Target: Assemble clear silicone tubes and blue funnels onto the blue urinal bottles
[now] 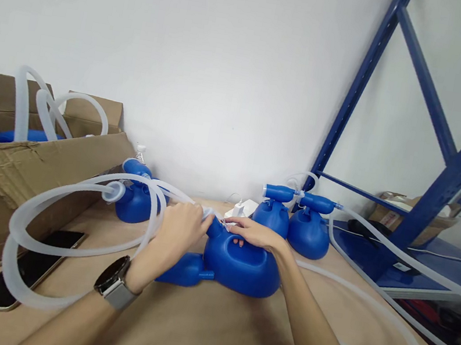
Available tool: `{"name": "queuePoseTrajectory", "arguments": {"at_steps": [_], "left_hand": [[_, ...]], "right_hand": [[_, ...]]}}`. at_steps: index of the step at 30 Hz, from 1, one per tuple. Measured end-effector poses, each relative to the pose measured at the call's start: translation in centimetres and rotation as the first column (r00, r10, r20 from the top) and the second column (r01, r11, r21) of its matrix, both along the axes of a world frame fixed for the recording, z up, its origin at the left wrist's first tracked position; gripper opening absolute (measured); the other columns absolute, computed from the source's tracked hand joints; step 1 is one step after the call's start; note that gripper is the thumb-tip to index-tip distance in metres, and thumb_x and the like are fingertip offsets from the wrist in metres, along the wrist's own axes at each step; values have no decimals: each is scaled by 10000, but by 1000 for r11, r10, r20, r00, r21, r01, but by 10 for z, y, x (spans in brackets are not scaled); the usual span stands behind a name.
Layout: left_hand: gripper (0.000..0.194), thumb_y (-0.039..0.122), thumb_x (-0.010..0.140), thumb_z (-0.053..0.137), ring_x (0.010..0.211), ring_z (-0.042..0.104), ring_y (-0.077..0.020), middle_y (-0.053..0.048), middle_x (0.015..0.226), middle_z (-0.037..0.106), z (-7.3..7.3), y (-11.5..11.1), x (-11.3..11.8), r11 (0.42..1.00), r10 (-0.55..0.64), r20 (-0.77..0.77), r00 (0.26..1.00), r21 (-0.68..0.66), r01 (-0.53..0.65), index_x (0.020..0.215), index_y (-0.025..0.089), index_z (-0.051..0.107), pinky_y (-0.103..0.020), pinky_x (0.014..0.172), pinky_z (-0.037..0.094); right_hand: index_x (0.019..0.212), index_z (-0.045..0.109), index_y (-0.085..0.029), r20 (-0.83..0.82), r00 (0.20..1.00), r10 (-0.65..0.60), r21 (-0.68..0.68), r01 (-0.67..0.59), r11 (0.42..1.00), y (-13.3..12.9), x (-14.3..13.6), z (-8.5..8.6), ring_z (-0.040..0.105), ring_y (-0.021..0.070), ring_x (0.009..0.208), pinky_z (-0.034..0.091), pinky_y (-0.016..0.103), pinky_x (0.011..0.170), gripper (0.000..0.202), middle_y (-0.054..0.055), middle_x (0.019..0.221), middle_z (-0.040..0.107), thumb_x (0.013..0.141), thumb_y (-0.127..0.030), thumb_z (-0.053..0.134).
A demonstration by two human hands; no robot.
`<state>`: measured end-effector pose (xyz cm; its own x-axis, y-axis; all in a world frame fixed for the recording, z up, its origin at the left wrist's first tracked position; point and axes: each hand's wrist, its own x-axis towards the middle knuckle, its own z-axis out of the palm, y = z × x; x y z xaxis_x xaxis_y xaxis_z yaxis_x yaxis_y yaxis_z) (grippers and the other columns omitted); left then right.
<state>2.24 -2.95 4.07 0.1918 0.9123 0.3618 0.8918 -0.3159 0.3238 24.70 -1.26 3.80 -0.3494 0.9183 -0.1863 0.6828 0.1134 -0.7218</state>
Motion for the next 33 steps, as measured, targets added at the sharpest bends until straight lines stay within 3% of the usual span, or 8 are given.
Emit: {"name": "queuePoseTrajectory", "arguments": {"at_steps": [3,6,9,13,16,19,22,33], "left_hand": [[388,481,995,484,1080,637,-352,-189,1097,715,-4,-4,15,973,-110,-58,992,199,119,1133,171,673,-410,932,437],[370,457,1021,463,1259,520,-337,-158,1302,656,-16,4,24,930,-231,-92,969,272,248,1233,212,643,-462,1121,307],[318,387,1031,432,1219,541,-341,-155,1216,697,-24,16,25,938,-262,-138,955,194,286,1109,205,681,-516,1150,231],[269,300,1008,444,1100,619,-311,-142,1127,720,-21,23,20,930,-325,-149,934,127,344,1036,186,685,-466,1066,312],[244,288,998,460,1067,641,-302,-133,1108,722,-16,23,17,929,-342,-134,930,99,356,1015,178,677,-433,995,349],[217,280,991,470,1048,649,-290,-117,1086,727,-13,23,16,929,-353,-122,928,76,363,984,182,664,-409,952,356],[209,281,997,462,1015,654,-276,-98,1059,732,-12,24,16,928,-360,-109,927,62,368,965,188,647,-398,932,350],[172,265,987,445,917,627,-243,-55,955,706,-23,34,18,939,-335,-9,942,79,335,885,205,570,-364,810,358]], "right_hand": [[1416,616,-226,3,1000,-9,81,9,997,3,1,-3,651,242,1163,491,374,1055,442,83,1465,596,1012,-358,494],[1368,658,-244,12,1000,-16,117,14,993,3,1,-3,575,255,1305,428,388,1135,419,43,1413,646,1012,-295,442],[1390,641,-250,9,999,-34,93,33,995,1,0,-1,643,255,1185,493,388,1055,433,47,1302,707,1009,-316,445],[1408,621,-254,-29,999,24,54,-22,998,1,-1,-1,686,190,899,558,301,841,449,59,1267,705,1003,-398,493],[1441,583,-215,18,999,39,55,-40,998,3,-2,-3,609,136,680,498,233,639,543,42,936,729,968,-481,583],[1414,605,-191,87,996,24,63,-30,998,3,-5,-3,501,111,534,386,202,514,539,-40,602,573,963,-486,599],[1389,627,-180,84,996,20,20,-22,1000,2,-8,-1,430,100,455,340,203,468,510,-74,510,475,965,-462,594],[1303,722,-192,65,997,-49,-10,50,999,7,-11,-4,426,101,413,367,204,445,445,-69,437,462,935,-427,634]]}}
